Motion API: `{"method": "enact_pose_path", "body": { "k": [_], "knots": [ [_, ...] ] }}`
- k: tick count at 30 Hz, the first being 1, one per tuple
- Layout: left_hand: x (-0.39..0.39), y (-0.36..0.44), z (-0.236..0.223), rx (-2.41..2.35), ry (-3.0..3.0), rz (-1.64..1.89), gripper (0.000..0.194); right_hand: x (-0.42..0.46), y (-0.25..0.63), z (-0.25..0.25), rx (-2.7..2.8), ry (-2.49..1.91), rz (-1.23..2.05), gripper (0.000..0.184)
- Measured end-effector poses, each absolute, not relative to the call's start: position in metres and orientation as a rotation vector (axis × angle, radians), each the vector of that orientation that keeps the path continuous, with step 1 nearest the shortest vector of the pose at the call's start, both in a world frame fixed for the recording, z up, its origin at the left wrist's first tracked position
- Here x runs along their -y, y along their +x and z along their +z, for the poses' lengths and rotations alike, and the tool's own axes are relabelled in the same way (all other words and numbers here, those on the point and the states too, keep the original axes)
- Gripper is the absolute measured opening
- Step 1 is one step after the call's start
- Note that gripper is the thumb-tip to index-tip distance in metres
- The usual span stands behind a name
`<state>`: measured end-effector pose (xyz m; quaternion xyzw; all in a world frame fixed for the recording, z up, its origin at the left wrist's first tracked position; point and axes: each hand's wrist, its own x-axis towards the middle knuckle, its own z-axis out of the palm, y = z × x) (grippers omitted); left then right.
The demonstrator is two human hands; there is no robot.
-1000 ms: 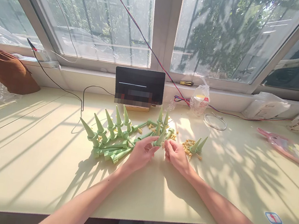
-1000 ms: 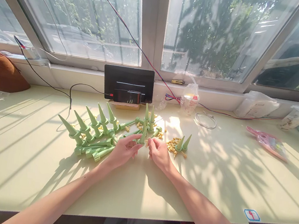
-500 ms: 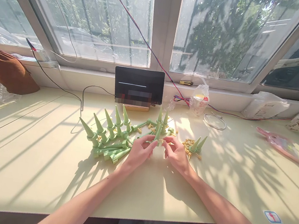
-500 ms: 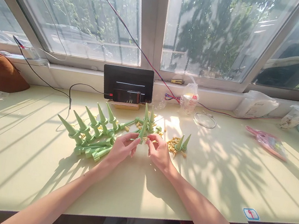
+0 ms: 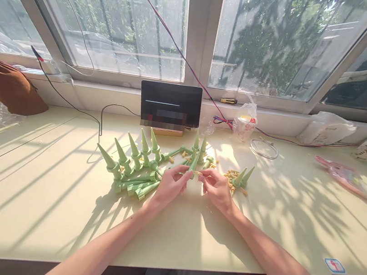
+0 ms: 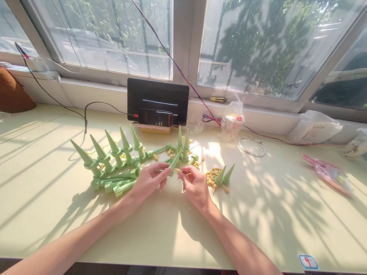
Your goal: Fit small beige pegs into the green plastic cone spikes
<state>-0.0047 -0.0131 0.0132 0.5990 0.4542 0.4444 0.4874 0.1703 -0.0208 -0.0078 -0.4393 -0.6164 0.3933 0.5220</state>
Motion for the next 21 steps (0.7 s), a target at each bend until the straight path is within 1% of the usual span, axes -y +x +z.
{"method": "enact_pose_path", "body": {
  "k": [6,21],
  "knots": [
    [0.0156,-0.0051,0.0182,-1.105,1.468,1.073,0.035,0.0241,0.1714,-0.0031,1.506,-1.044,0.937,0.017],
    [0.0146,-0.0070,0.0138,-1.093,1.483,1.057,0.036,0.0250,0.1734,-0.0021,1.621,-1.069,0.821,0.019]
  ]
}}
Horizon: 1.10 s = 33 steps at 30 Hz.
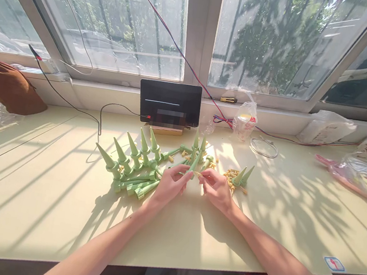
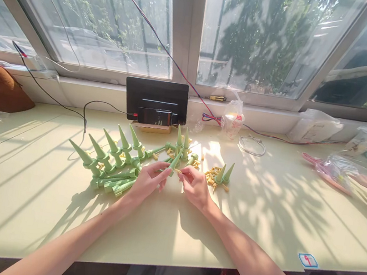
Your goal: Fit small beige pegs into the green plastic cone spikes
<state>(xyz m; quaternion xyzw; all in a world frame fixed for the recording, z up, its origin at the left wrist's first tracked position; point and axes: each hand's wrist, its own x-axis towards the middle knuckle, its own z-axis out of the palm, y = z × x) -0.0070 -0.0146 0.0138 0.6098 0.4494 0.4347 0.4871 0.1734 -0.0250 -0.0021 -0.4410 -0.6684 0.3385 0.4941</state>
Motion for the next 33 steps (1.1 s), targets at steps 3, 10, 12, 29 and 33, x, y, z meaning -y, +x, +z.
{"method": "enact_pose_path", "body": {
  "k": [3,10,12,29,33],
  "knots": [
    [0.0147,-0.0071,0.0139,-1.082,1.484,1.059,0.036,0.0257,0.1732,-0.0017,1.622,-1.074,0.836,0.021],
    [0.0143,-0.0078,0.0126,-1.079,1.470,1.046,0.037,0.0264,0.1727,-0.0033,1.615,-1.053,0.844,0.022],
    [0.0143,-0.0078,0.0126,-1.080,1.465,1.040,0.037,0.0265,0.1730,-0.0031,1.626,-1.054,0.820,0.023],
    [0.0146,-0.0094,0.0097,-1.025,1.483,1.027,0.038,0.0273,0.1745,-0.0017,1.609,-1.123,0.844,0.020],
    [0.0128,-0.0100,0.0064,-1.036,1.465,1.026,0.043,0.0282,0.1742,-0.0003,1.588,-1.130,0.882,0.022]
  ]
}}
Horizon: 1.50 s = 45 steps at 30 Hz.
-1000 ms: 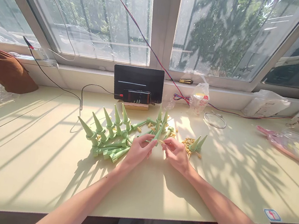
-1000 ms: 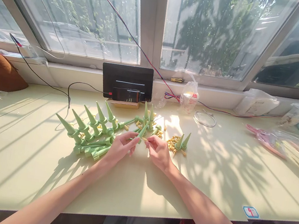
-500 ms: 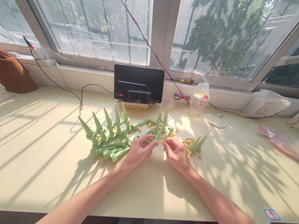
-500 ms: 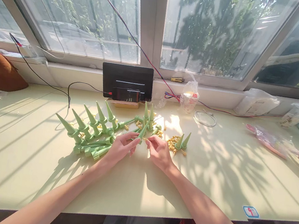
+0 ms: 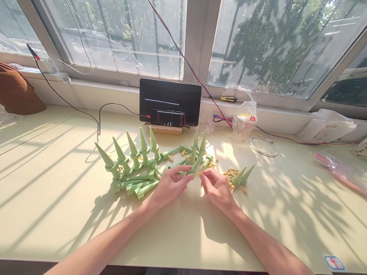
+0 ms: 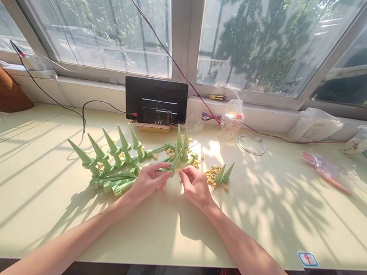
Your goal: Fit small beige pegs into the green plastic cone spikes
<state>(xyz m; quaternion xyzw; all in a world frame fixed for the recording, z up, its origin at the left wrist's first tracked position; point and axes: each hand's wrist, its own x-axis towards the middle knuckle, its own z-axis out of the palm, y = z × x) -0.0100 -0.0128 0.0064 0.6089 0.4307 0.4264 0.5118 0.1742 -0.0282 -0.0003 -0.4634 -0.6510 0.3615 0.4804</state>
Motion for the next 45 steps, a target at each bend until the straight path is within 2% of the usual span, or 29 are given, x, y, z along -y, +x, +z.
{"method": "enact_pose_path", "body": {
  "k": [23,32,38,45],
  "knots": [
    [0.009,-0.009,0.002,-0.921,1.538,1.135,0.029,0.023,0.176,0.000,1.197,-0.917,1.564,0.037],
    [0.013,-0.009,0.012,-1.036,1.530,1.072,0.041,0.024,0.166,0.002,1.270,-1.036,1.264,0.034],
    [0.015,-0.008,0.018,-1.117,1.506,1.169,0.029,0.024,0.167,-0.002,1.345,-1.082,1.053,0.032],
    [0.015,-0.005,0.016,-1.087,1.551,1.095,0.033,0.024,0.170,-0.004,1.432,-1.080,0.934,0.029]
  ]
}}
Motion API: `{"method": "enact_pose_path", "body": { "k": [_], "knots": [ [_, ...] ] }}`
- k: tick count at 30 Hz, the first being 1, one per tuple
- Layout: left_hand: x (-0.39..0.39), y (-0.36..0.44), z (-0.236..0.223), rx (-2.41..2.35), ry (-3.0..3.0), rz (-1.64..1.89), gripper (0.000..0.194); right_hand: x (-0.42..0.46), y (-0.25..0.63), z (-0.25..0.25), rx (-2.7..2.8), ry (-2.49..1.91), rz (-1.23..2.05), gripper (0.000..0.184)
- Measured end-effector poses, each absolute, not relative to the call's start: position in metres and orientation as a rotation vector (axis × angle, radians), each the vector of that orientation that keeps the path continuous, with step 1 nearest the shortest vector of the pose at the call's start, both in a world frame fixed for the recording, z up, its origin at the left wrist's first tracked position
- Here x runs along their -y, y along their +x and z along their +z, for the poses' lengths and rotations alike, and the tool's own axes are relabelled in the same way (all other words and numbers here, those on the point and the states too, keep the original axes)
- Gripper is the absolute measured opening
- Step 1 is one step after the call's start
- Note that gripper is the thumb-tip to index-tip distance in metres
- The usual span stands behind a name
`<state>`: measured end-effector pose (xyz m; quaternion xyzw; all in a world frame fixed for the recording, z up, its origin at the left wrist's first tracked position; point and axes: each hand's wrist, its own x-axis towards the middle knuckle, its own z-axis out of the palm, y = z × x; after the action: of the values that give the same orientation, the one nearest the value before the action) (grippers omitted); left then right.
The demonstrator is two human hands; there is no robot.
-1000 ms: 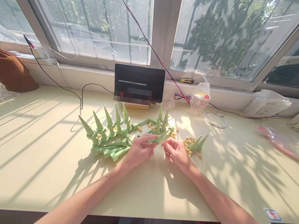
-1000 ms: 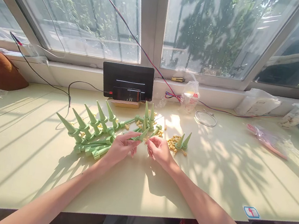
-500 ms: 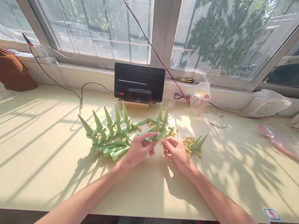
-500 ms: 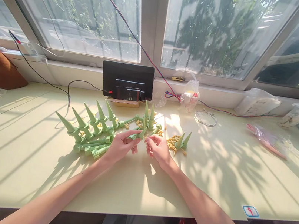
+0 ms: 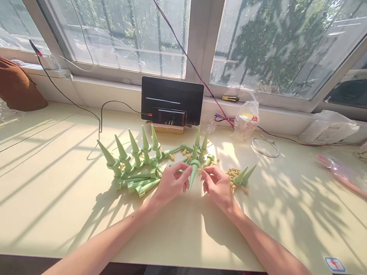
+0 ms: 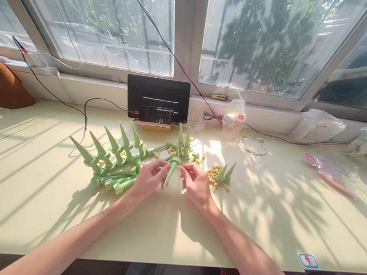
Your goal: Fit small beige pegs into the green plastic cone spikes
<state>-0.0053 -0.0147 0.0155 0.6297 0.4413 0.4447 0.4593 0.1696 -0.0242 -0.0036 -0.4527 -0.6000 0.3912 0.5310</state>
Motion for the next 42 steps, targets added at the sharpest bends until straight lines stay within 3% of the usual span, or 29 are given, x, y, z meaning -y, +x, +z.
{"method": "enact_pose_path", "body": {
  "k": [30,42],
  "knots": [
    [0.013,-0.009,0.009,-1.066,1.540,1.042,0.037,0.027,0.172,-0.004,1.478,-1.083,0.981,0.029],
    [0.010,-0.009,0.004,-0.993,1.604,1.107,0.026,0.026,0.172,-0.001,1.446,-1.063,1.109,0.029]
  ]
}}
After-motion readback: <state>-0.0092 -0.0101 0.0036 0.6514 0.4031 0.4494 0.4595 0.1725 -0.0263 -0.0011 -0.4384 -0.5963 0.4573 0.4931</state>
